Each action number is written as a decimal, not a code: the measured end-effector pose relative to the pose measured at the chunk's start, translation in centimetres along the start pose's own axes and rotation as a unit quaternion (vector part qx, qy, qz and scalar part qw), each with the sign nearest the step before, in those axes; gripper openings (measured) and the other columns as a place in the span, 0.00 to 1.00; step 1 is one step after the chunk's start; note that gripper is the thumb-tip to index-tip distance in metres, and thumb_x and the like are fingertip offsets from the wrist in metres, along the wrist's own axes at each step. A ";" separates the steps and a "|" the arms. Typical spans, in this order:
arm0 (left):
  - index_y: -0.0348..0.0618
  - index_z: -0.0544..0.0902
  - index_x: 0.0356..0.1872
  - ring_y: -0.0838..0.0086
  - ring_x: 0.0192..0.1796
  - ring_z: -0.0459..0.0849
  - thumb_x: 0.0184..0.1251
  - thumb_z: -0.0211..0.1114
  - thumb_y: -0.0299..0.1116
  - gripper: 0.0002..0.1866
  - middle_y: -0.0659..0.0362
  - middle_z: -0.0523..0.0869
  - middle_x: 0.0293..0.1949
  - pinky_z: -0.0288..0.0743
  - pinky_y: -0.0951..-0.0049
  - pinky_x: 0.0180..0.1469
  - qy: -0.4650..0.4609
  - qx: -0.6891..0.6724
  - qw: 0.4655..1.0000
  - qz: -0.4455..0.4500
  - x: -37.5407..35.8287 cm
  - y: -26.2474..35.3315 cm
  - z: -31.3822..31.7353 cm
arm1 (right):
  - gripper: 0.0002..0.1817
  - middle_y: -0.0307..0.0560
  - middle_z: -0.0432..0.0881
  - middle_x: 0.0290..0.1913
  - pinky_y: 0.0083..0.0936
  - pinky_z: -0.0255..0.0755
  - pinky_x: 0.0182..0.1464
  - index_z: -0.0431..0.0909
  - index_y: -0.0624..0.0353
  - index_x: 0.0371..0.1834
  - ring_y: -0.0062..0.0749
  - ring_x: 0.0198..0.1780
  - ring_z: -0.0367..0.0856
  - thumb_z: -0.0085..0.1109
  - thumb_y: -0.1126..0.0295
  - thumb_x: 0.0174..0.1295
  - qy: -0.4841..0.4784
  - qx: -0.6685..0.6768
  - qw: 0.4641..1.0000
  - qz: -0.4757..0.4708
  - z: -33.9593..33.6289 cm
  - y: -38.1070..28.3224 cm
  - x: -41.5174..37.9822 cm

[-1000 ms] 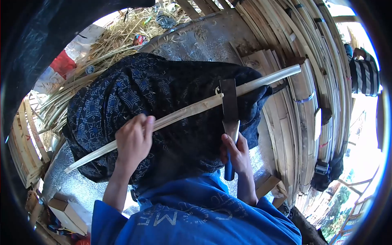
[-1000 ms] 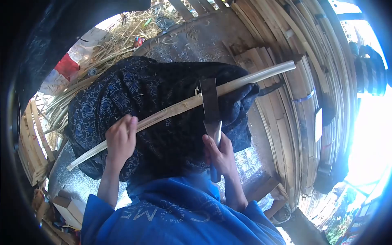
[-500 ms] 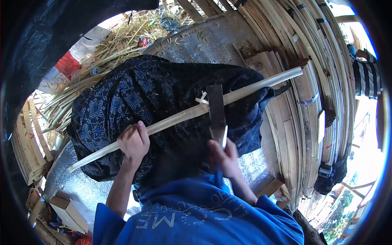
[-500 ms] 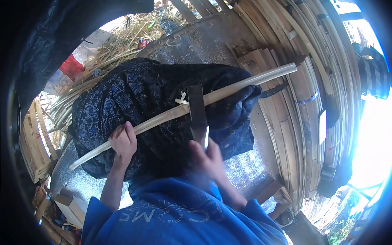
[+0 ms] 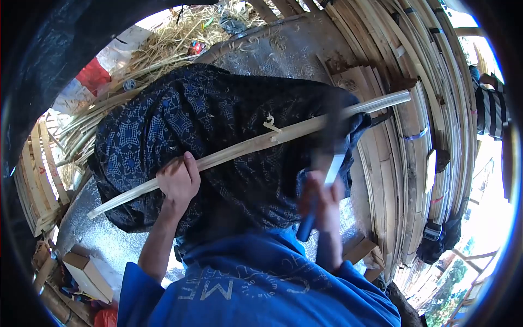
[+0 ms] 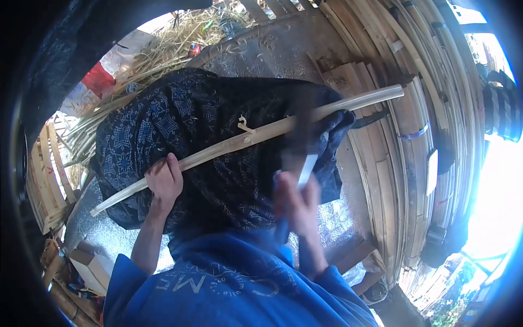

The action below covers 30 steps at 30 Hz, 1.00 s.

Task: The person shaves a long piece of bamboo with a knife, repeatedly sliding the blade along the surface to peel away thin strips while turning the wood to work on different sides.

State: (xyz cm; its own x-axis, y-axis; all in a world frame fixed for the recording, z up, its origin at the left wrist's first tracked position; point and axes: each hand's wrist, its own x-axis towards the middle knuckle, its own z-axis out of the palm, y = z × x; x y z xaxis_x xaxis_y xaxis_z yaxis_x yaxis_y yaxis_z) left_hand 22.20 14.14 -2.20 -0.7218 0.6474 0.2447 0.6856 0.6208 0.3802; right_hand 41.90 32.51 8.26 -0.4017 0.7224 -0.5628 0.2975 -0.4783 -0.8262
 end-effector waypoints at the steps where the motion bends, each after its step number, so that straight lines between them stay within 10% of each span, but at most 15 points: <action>1: 0.41 0.73 0.10 0.61 0.14 0.76 0.68 0.52 0.30 0.22 0.54 0.76 0.12 0.68 0.64 0.16 0.005 -0.012 1.000 0.003 0.6 -0.1 0.2 | 0.12 0.40 0.72 0.17 0.19 0.64 0.12 0.69 0.60 0.37 0.23 0.12 0.71 0.55 0.62 0.68 0.016 0.052 0.997 -0.047 -1.0 -1.7 0.2; 5: 0.40 0.73 0.11 0.61 0.14 0.76 0.68 0.52 0.30 0.21 0.54 0.76 0.13 0.67 0.64 0.16 0.005 -0.006 1.000 0.003 0.6 -0.3 0.3 | 0.12 0.43 0.74 0.20 0.19 0.67 0.16 0.71 0.61 0.40 0.23 0.15 0.73 0.54 0.62 0.68 0.065 0.155 0.961 -0.219 0.3 -1.3 0.5; 8: 0.40 0.73 0.11 0.61 0.13 0.76 0.68 0.52 0.30 0.21 0.54 0.76 0.12 0.67 0.64 0.16 -0.037 0.021 0.999 -0.025 0.8 -0.3 -0.1 | 0.19 0.36 0.73 0.24 0.18 0.67 0.26 0.69 0.62 0.56 0.19 0.23 0.74 0.56 0.64 0.67 -0.087 -0.149 0.973 -0.150 4.0 4.9 0.4; 9: 0.40 0.73 0.11 0.61 0.13 0.76 0.68 0.52 0.29 0.21 0.54 0.76 0.12 0.67 0.64 0.16 -0.002 0.015 1.000 -0.001 1.4 -0.3 -0.1 | 0.16 0.35 0.72 0.23 0.18 0.66 0.22 0.70 0.62 0.51 0.18 0.20 0.72 0.57 0.63 0.66 -0.072 -0.086 0.992 0.052 2.8 2.7 -0.4; 15: 0.41 0.73 0.10 0.60 0.13 0.76 0.67 0.53 0.29 0.21 0.53 0.75 0.12 0.68 0.64 0.16 -0.003 -0.013 1.000 -0.003 0.1 -0.2 0.1 | 0.14 0.43 0.72 0.20 0.24 0.72 0.20 0.68 0.63 0.43 0.28 0.17 0.74 0.43 0.61 0.73 0.011 0.164 0.956 -0.243 -0.1 -3.0 0.0; 16: 0.41 0.72 0.10 0.60 0.13 0.76 0.67 0.53 0.29 0.21 0.54 0.75 0.12 0.68 0.64 0.16 -0.005 -0.009 1.000 -0.010 0.4 -0.2 0.1 | 0.15 0.38 0.70 0.19 0.17 0.66 0.18 0.69 0.59 0.45 0.20 0.16 0.70 0.42 0.58 0.73 0.088 -0.059 0.961 -0.256 0.9 2.0 0.9; 17: 0.41 0.72 0.10 0.60 0.13 0.76 0.67 0.53 0.29 0.21 0.54 0.75 0.12 0.68 0.64 0.16 0.004 -0.009 1.000 -0.011 0.5 -0.2 0.2 | 0.19 0.48 0.76 0.26 0.34 0.75 0.40 0.72 0.65 0.52 0.44 0.37 0.79 0.51 0.59 0.69 0.167 -0.458 0.784 -0.384 1.2 6.7 1.5; 18: 0.41 0.72 0.10 0.60 0.13 0.75 0.67 0.53 0.28 0.21 0.54 0.75 0.11 0.67 0.64 0.16 0.013 -0.007 1.000 -0.002 0.1 -0.4 0.4 | 0.18 0.44 0.76 0.25 0.27 0.73 0.36 0.74 0.63 0.50 0.34 0.34 0.79 0.57 0.60 0.66 -0.059 -0.252 0.965 -0.041 4.1 4.8 -0.2; 20: 0.41 0.71 0.09 0.60 0.13 0.75 0.67 0.53 0.28 0.22 0.54 0.75 0.11 0.67 0.65 0.16 0.030 -0.001 1.000 0.007 0.9 -0.7 0.6 | 0.16 0.39 0.75 0.23 0.21 0.70 0.27 0.73 0.62 0.46 0.23 0.26 0.77 0.59 0.61 0.65 -0.081 -0.108 0.987 0.091 4.0 2.0 -0.7; 25: 0.39 0.74 0.11 0.57 0.14 0.76 0.67 0.52 0.29 0.21 0.52 0.76 0.13 0.68 0.62 0.18 -0.012 -0.020 1.000 -0.011 0.2 -0.4 0.1 | 0.11 0.43 0.70 0.17 0.20 0.63 0.12 0.69 0.61 0.37 0.23 0.12 0.68 0.49 0.64 0.70 0.020 0.071 0.984 -0.159 0.2 -3.1 -0.3; 28: 0.37 0.77 0.14 0.54 0.16 0.78 0.68 0.52 0.29 0.20 0.50 0.78 0.15 0.69 0.60 0.20 -0.032 -0.017 0.999 -0.036 0.2 -0.4 0.1 | 0.14 0.49 0.75 0.24 0.30 0.74 0.23 0.70 0.63 0.44 0.35 0.21 0.77 0.49 0.61 0.70 -0.047 0.256 0.951 -0.164 -0.5 1.8 0.7; 29: 0.39 0.75 0.12 0.57 0.15 0.77 0.67 0.52 0.29 0.21 0.51 0.77 0.13 0.69 0.62 0.18 -0.032 -0.003 0.999 -0.033 0.1 -0.4 0.3 | 0.17 0.52 0.79 0.29 0.35 0.73 0.34 0.71 0.65 0.48 0.40 0.30 0.78 0.53 0.60 0.67 -0.070 -0.086 0.988 -0.108 0.4 4.1 0.5; 30: 0.41 0.72 0.09 0.60 0.13 0.76 0.67 0.53 0.29 0.22 0.52 0.76 0.12 0.68 0.64 0.16 -0.030 0.010 0.999 -0.029 0.2 -0.4 0.5 | 0.21 0.55 0.82 0.35 0.41 0.72 0.44 0.72 0.66 0.51 0.46 0.39 0.80 0.57 0.59 0.65 -0.081 -0.419 0.904 -0.042 2.7 4.6 0.2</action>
State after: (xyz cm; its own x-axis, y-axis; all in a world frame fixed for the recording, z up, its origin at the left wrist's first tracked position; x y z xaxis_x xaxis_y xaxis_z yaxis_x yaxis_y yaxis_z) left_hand 21.78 14.22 -2.75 -0.7535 0.6355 0.1684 0.6454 0.6662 0.3737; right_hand 40.84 29.04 4.29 -0.5546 0.6232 -0.5514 0.7838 0.1688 -0.5976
